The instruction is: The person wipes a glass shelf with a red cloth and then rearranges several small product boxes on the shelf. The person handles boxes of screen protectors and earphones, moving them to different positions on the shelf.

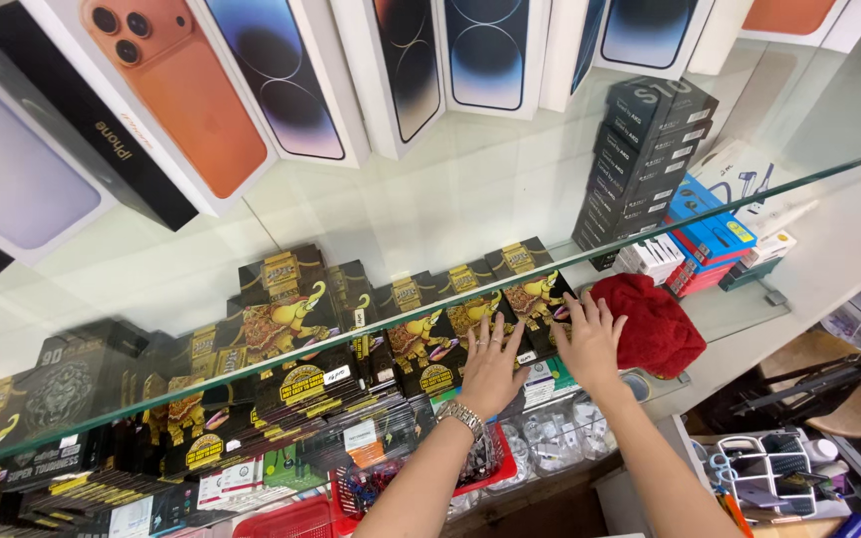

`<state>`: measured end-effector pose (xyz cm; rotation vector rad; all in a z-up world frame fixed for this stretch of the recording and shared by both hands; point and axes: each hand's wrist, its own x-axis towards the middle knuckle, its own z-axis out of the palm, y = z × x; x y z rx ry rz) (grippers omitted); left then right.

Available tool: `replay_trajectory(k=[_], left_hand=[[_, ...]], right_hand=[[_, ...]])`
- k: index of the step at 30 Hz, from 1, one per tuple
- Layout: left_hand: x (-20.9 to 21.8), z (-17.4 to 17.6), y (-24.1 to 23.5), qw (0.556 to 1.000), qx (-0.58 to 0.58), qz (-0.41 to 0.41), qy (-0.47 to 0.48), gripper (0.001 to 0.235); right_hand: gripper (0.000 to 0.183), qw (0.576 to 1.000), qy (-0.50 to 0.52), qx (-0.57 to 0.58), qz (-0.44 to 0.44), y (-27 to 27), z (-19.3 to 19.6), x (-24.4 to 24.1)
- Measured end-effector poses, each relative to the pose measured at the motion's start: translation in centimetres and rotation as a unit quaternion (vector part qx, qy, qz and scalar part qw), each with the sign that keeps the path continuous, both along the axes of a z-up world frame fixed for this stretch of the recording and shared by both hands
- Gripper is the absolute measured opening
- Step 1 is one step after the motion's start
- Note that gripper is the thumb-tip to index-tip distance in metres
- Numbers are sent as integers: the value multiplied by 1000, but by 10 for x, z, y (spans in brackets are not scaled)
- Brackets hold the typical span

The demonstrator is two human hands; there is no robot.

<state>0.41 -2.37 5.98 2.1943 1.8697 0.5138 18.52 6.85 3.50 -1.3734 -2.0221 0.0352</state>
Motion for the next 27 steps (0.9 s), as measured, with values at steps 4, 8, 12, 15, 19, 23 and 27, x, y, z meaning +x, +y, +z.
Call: replay_trajectory(k=[4, 8, 12, 15, 19, 23, 27], left_hand=[[-8, 54, -36, 957, 234, 73, -154, 45], [-45, 108, -86, 909, 349, 134, -181, 27], [-108, 134, -128, 875, 414, 217, -123, 22], [-174, 122, -146, 860, 373, 339, -81, 30], [-245, 82, -146, 857, 290, 416, -93, 47], [-260, 65, -136, 893, 197, 356, -193, 54], [-230, 85, -147, 878, 188, 358, -258, 52]], right_hand=[[45, 979, 159, -69, 107, -41, 17, -58], [37, 876, 353, -183, 273, -73, 39, -128], [36, 825, 371, -332, 267, -100, 70, -183], [38, 820, 341, -365, 279, -113, 88, -212], [41, 799, 339, -418, 268, -118, 104, -241], [44, 806, 281, -461, 242, -124, 112, -253], [45, 765, 375, -462, 245, -135, 119, -239]])
